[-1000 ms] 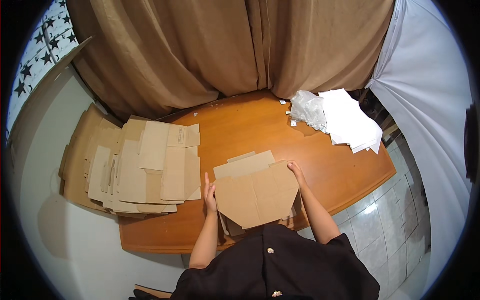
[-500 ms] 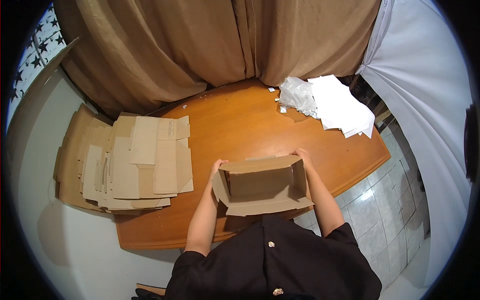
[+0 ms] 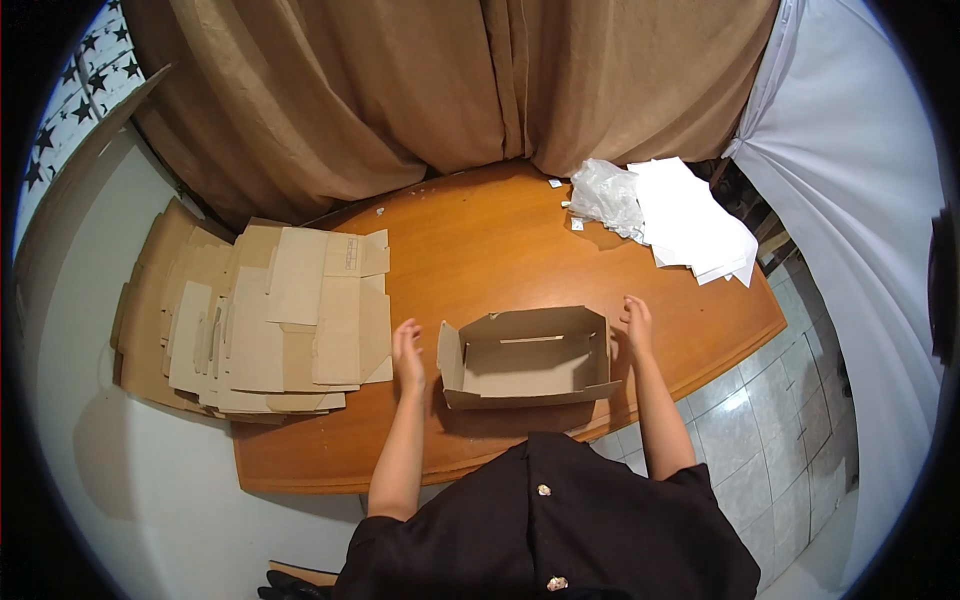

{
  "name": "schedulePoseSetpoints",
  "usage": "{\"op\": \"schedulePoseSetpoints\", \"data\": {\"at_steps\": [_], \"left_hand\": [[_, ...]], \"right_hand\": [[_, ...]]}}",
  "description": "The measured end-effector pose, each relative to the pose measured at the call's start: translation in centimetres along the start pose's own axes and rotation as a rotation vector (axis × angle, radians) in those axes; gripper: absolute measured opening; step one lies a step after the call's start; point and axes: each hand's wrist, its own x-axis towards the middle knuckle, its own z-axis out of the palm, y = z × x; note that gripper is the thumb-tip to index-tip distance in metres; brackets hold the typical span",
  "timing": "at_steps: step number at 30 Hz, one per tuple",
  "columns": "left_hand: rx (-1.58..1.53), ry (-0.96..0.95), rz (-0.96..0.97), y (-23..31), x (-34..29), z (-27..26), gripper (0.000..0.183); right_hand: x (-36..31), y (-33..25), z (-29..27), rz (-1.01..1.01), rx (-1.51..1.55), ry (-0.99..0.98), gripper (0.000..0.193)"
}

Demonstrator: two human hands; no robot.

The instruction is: Assembling cardboard shoe boxes, placing tissue paper inside, and stacking the completed boxes on a shelf.

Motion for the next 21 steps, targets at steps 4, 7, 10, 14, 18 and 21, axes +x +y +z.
{"op": "schedulePoseSetpoints", "data": {"at_steps": [4,7,10,14,18,21], "left_hand": [[0.231,-0.136,0.632,6.5,-4.3,-4.8,0.025],[0.548,-0.548,0.834,11.2,-7.5,-4.8,0.025],[0.887,-0.674,0.941,11.8,-8.6,-2.8,0.029],[0.893,-0.662,0.920,8.8,-7.1,-3.2,0.027],[0.929,-0.576,0.859,7.1,-6.9,-3.5,0.028],[1.041,-0.420,0.808,5.8,-7.0,-2.9,0.035]], "right_hand": [[-4.7,-5.6,0.2,-0.105,-0.109,-0.187,0.055],[-9.2,-7.8,1.8,-0.314,-0.365,-0.324,0.066],[-7.6,-4.2,1.7,-0.315,-0.338,-0.432,0.077],[-7.3,-3.5,2.7,-0.112,-0.048,-0.432,0.069],[-7.1,-2.9,2.3,-0.116,-0.040,-0.409,0.065],[-6.9,-2.8,1.4,-0.081,0.081,-0.364,0.063]]}}
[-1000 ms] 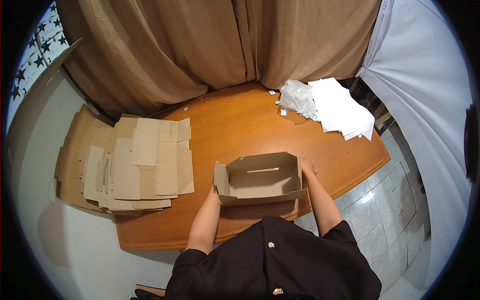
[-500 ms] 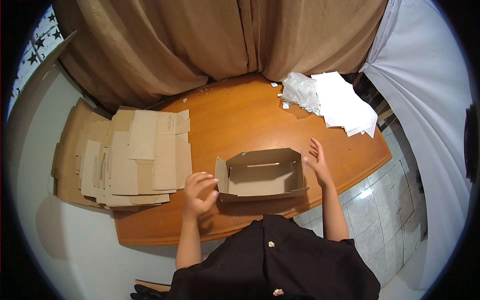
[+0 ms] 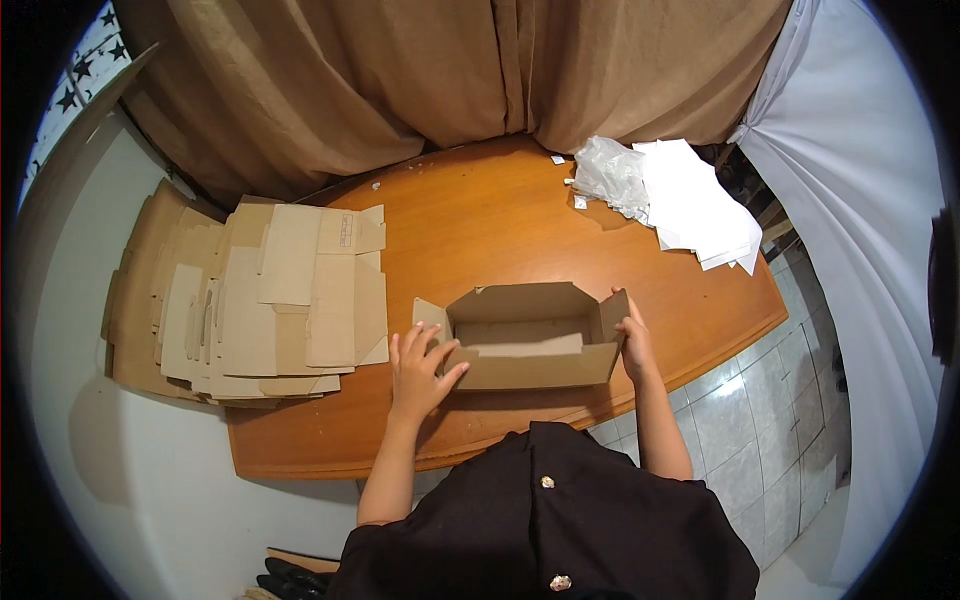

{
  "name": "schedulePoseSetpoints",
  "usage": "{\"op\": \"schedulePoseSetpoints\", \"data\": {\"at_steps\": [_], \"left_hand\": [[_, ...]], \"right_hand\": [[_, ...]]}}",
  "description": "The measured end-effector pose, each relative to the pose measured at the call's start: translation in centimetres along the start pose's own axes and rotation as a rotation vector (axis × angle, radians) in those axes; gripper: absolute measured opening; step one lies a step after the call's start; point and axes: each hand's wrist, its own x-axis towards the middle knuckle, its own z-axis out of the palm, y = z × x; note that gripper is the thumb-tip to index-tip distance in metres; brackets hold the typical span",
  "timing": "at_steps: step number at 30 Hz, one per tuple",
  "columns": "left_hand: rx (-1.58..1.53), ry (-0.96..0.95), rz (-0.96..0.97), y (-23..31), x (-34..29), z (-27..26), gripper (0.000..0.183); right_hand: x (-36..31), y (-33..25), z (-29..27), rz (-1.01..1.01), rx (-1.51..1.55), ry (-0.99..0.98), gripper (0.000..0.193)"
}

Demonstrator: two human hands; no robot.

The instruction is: Assembling cardboard shoe boxes, placing tissue paper inside, and stacking the completed boxes on a shelf.

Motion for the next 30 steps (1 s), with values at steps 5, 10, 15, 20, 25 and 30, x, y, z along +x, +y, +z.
{"op": "schedulePoseSetpoints", "data": {"at_steps": [5,10,15,20,25,30], "left_hand": [[0.106,-0.018,-0.213,-0.7,-0.9,2.3,0.058],[-0.124,0.146,-0.356,0.5,-0.9,3.3,0.084],[-0.381,0.130,-0.047,-0.4,-2.6,5.5,0.090],[-0.158,-0.097,0.054,0.8,-2.4,5.1,0.049],[-0.032,-0.099,0.065,1.1,-2.3,5.2,0.041],[-0.061,-0.085,0.039,1.4,-2.1,5.4,0.038]], "right_hand": [[-0.7,-1.0,-0.7,0.081,0.076,0.027,0.066],[-1.2,0.8,-0.2,-0.106,-0.129,-0.133,0.059],[-1.0,2.2,0.8,-0.310,-0.373,-0.114,0.058],[-1.4,3.8,1.3,-0.353,-0.677,-0.107,0.051],[-1.4,4.2,1.6,-0.371,-0.790,-0.069,0.044],[-1.6,4.5,1.7,-0.374,-0.816,-0.044,0.040]]}}
